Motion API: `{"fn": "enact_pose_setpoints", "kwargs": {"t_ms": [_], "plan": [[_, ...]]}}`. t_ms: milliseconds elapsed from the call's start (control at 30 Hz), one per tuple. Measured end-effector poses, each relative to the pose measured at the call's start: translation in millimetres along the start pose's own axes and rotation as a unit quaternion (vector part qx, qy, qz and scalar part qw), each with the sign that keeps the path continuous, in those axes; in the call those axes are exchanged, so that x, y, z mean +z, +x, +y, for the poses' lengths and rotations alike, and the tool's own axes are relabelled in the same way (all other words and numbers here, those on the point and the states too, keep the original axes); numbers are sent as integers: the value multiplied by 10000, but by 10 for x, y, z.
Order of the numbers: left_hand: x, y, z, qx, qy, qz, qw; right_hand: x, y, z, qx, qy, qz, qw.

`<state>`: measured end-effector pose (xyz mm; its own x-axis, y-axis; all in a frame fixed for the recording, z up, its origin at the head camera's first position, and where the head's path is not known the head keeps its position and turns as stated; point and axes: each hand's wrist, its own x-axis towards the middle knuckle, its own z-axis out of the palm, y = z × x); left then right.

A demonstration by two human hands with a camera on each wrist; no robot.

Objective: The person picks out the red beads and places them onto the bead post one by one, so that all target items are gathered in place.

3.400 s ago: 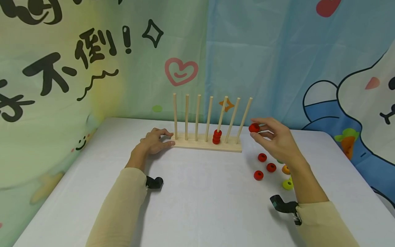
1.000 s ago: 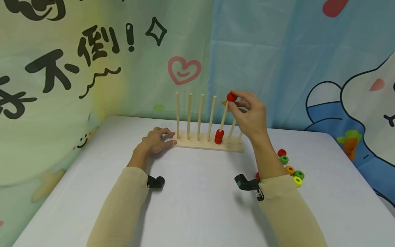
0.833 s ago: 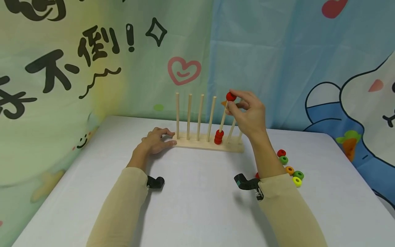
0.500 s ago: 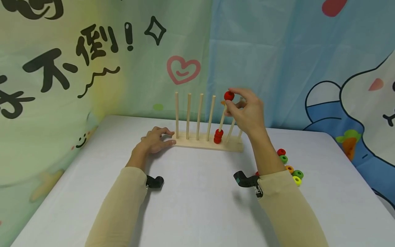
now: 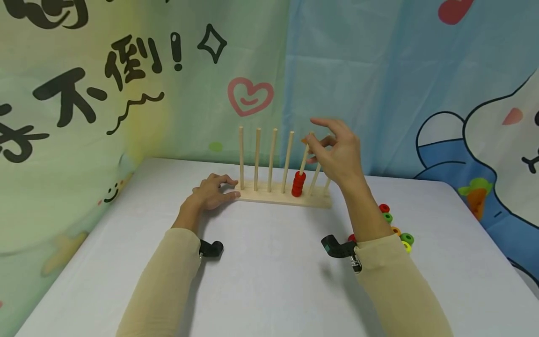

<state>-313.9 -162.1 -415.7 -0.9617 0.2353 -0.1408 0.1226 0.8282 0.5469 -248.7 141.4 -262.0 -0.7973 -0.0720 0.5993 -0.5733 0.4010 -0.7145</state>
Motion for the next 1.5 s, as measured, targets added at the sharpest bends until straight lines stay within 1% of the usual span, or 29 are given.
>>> {"fn": "enact_pose_setpoints", "kwargs": {"t_ms": [167, 300, 600, 833, 1033, 1200, 1367, 1500], "plan": [[4, -4, 1, -3, 7, -2, 10000, -28, 1, -40, -131, -95, -52, 9999], [4, 0, 8, -4, -12, -10, 10000, -59, -35, -27, -324, -128, -38, 9994], [-2, -4, 9, 7, -59, -27, 10000, -134, -150, 13, -472, 81, 4, 9989], [-5, -12, 17, 18, -68, -14, 10000, -191, -233, 44, -685, 214, 4, 9974], [13, 1, 22, 31, -100, -30, 9999, -255, -320, 100, -836, 58, -64, 9965], [33, 17, 21, 68, -86, -55, 9999, -330, -397, 133, -942, 48, -163, 9954], [19, 7, 21, 26, -54, -27, 10000, -408, -442, 107, -929, -265, -292, 9949], [3, -11, 4, 71, -88, -16, 9999, -458, -475, 96, -925, -472, -336, 9940]]}}
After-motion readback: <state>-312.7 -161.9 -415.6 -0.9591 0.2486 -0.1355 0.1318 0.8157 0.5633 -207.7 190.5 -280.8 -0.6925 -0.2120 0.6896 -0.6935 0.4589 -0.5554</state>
